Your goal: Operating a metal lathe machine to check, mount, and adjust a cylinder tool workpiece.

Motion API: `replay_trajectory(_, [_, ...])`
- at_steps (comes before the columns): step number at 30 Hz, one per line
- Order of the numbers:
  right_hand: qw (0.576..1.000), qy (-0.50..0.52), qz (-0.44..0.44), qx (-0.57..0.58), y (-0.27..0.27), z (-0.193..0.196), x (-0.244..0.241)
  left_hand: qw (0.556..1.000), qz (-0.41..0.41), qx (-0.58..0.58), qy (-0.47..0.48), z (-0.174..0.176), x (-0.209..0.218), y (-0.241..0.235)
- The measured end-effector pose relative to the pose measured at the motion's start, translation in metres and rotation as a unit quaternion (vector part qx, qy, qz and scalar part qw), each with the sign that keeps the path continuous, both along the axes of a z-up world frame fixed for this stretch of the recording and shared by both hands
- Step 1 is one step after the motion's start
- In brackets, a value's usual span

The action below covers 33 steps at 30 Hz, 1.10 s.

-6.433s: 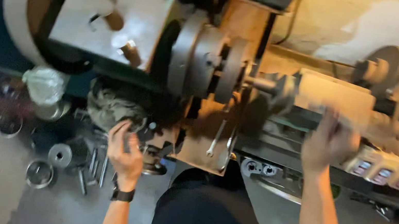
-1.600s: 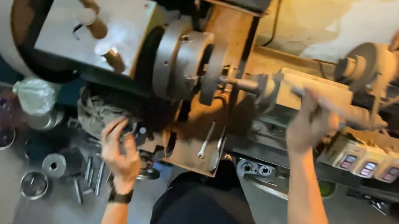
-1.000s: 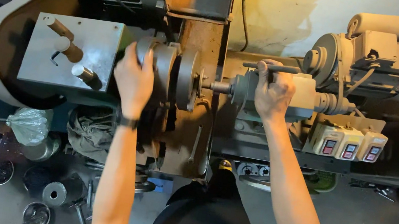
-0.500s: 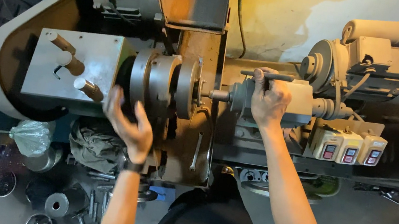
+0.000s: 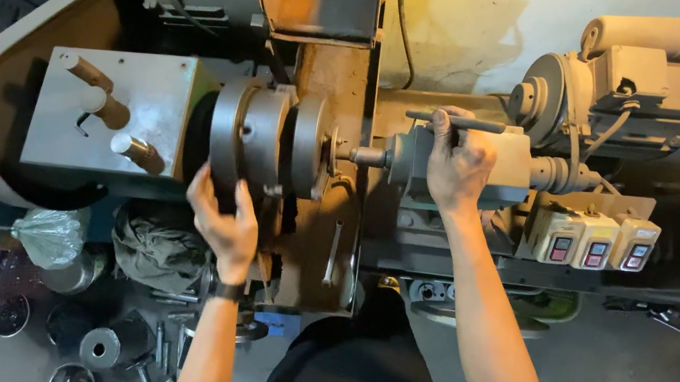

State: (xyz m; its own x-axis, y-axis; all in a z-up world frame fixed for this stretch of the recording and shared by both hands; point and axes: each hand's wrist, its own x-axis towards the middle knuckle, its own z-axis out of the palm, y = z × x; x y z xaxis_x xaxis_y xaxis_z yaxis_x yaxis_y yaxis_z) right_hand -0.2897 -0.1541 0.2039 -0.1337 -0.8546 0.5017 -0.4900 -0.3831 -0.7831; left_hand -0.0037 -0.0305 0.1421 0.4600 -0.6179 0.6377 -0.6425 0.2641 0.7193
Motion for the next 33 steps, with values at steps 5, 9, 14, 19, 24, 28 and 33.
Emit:
replay_trajectory(5, [0.999,0.032,-0.019,0.018,0.0,0.0,0.0,0.991,-0.008,-0.012,-0.136,0.021,0.02,-0.025])
replay_trajectory(9, [1.0,-0.005,0.01,0.017,-0.006,-0.014,-0.008,0.965,-0.04,0.162,-0.201,0.072,0.032,-0.086])
replay_trajectory(14, [0.95,-0.256,0.124,0.129,-0.042,-0.014,0.0,0.885,0.049,0.423,-0.189,0.071,0.043,-0.149])
replay_trajectory(19, [0.943,0.037,0.175,0.279,-0.109,0.015,0.079,0.891,0.05,0.427,-0.146,0.08,0.04,-0.143])
replay_trajectory(24, [0.9,0.131,0.222,0.353,-0.127,-0.002,0.108,0.909,0.043,0.401,-0.11,0.089,0.036,-0.139])
replay_trajectory(28, [0.878,0.124,0.245,0.393,-0.123,0.001,0.107,0.907,0.05,0.399,-0.128,0.085,0.037,-0.141])
replay_trajectory(33, [0.871,0.158,0.247,0.394,-0.119,0.022,0.103,0.901,0.054,0.409,-0.132,0.091,0.035,-0.142])
